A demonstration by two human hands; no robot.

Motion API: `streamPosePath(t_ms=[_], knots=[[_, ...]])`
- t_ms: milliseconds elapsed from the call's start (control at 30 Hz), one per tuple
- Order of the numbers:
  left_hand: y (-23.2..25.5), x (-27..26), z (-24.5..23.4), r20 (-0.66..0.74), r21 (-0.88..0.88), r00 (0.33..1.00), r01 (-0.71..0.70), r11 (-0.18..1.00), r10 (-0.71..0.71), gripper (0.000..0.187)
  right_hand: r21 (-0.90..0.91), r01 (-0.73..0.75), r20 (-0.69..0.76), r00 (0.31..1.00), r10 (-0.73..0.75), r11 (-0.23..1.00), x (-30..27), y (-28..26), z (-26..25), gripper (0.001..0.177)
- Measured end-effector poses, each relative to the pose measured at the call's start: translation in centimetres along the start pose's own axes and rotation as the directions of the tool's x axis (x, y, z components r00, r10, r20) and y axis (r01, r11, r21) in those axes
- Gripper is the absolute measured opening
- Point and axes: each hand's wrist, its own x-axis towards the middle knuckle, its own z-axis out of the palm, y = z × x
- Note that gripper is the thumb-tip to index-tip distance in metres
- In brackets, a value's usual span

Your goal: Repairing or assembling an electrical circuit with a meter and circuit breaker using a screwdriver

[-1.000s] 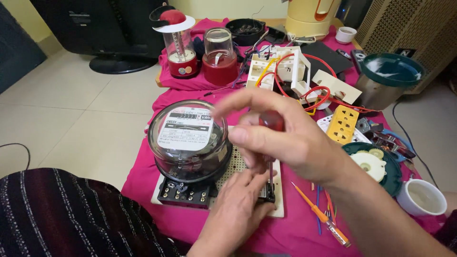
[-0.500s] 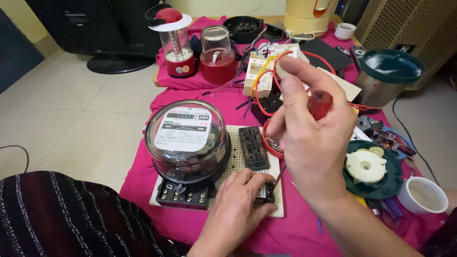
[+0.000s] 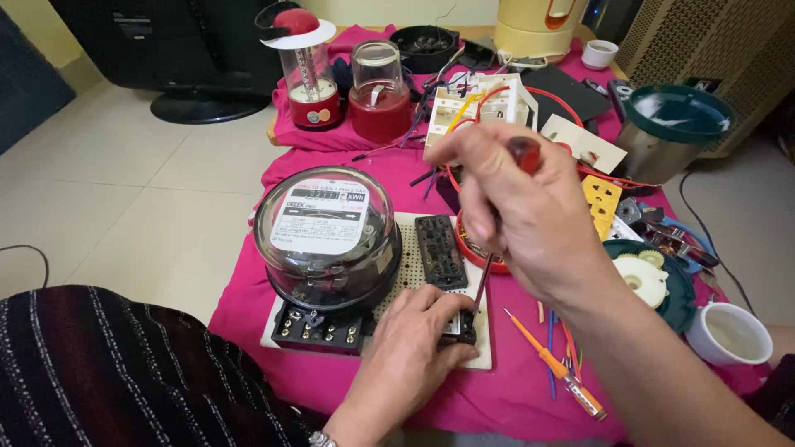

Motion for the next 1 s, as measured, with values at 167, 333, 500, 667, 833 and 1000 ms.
streamPosePath(t_ms=[167, 333, 500, 667, 833, 1000], knots=[[-0.1, 0.0, 0.4, -0.006, -0.011, 1.000, 0.014, 1.000, -0.014, 0.046, -0.191, 0.095, -0.398, 0.902, -0.165, 0.977, -1.2, 0.3, 2.6, 0.025], [0.0, 0.0, 0.0, 0.017, -0.029, 0.998, 0.054, 0.998, -0.054, 0.052, -0.119, 0.078, -0.403, 0.907, -0.120, 0.990, -0.6, 0.8, 1.9, 0.018], [0.2, 0.1, -1.0, 0.012, -0.167, 0.994, 0.110, 0.980, -0.110, 0.066, -0.220, -0.123, -0.301, 0.952, 0.052, 0.968, -1.4, 2.6, 0.4, 0.017], [-0.3, 0.2, -0.8, -0.002, -0.193, 0.991, 0.128, 0.973, -0.131, 0.049, -0.477, -0.362, -0.239, 0.930, 0.278, 0.801, -2.4, 4.1, -1.0, 0.023], [-0.5, 0.1, -0.6, -0.005, -0.208, 0.994, 0.109, 0.972, -0.113, 0.041, -0.594, -0.474, -0.307, 0.880, 0.361, 0.650, -1.7, 1.8, -1.7, 0.050], [-0.5, 0.1, -0.8, -0.005, -0.191, 0.994, 0.107, 0.976, -0.110, 0.042, -0.690, -0.438, -0.385, 0.896, 0.220, 0.577, -0.5, 0.9, -3.9, 0.042]])
